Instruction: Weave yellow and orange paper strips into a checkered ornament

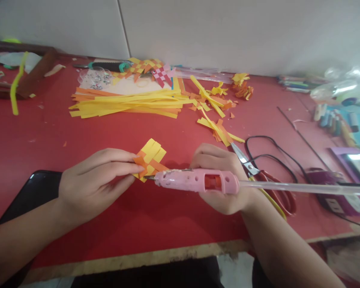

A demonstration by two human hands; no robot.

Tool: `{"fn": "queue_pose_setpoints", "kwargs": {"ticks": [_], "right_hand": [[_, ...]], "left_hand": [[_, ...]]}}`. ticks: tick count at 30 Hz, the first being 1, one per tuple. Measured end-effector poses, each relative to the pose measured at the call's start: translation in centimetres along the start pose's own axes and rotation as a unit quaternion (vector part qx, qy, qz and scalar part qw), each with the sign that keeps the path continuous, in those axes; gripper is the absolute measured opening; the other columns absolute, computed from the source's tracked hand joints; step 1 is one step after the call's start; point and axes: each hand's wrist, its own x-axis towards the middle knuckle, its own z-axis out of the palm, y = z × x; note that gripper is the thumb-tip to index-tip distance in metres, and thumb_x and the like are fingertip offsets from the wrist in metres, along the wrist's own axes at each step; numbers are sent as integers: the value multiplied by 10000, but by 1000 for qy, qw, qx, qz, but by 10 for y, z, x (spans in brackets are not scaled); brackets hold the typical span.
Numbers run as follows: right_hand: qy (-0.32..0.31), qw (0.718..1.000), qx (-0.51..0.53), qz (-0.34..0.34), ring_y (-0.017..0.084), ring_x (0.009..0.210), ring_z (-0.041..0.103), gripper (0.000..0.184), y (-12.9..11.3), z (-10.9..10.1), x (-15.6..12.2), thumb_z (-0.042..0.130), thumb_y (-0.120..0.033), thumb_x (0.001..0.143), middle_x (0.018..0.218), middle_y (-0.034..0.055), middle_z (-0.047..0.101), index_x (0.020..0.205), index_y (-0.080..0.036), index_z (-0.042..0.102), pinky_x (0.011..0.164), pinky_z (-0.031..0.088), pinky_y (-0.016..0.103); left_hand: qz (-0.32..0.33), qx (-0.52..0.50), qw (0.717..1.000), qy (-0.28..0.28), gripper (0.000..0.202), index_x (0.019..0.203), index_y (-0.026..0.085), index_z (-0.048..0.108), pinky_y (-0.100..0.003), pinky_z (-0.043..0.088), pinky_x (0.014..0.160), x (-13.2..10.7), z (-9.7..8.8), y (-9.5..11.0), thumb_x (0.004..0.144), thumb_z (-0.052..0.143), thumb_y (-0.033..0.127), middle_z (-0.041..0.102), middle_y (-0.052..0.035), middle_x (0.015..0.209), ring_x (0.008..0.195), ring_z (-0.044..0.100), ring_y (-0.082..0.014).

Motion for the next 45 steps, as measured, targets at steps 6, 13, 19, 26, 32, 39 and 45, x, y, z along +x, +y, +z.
{"fn": "queue_pose_setpoints", "kwargs": {"ticks": [6,13,19,26,32,39,45], "right_hand": [[-1,1000,-2,-1,194,598,540,133,0,0,0,535,-117,691,643,15,583,732,-244,544,498,442,331],[10,1000,4,21,200,585,537,102,0,1,-3,545,-145,709,639,24,581,703,-246,559,497,428,341],[3,1000,4,11,193,600,521,118,1,0,-3,537,-125,696,644,20,566,728,-237,556,497,417,332],[-21,1000,-7,2,189,626,529,126,1,-1,-5,539,-121,703,672,36,575,775,-225,534,518,424,331],[22,998,-51,15,184,608,580,94,7,-10,-15,561,-172,730,700,32,610,807,-225,570,540,441,323],[40,922,-309,231,202,673,650,212,19,-7,-18,565,-193,788,790,60,716,983,-202,650,608,445,291],[-100,863,-366,334,360,1083,645,403,34,4,-21,497,-166,817,1176,196,679,1203,-119,607,933,460,468]], "left_hand": [[-4,3,1000,-8,229,1002,276,681,-333,631,789,1,0,0,917,612,74,770,-51,994,873,745,-187],[1,3,1000,-6,214,991,261,686,-328,622,796,-1,0,-1,915,620,72,766,-58,985,876,738,-182],[5,-3,1000,-1,214,983,243,687,-322,617,781,0,2,-2,893,637,55,760,-68,975,863,735,-182],[-8,0,1000,-6,197,957,244,691,-311,611,757,0,1,-1,887,638,68,739,-62,950,842,726,-184],[-128,-62,990,24,277,1073,241,630,-275,607,851,-6,5,-7,859,642,65,710,-18,982,909,719,-157],[-106,-66,992,22,179,902,237,638,-292,589,765,2,-1,-4,852,623,66,717,-19,865,834,701,-176],[-72,-59,996,-4,119,914,237,699,-254,591,766,3,-5,-2,901,668,123,785,-30,922,854,750,-174]]}}
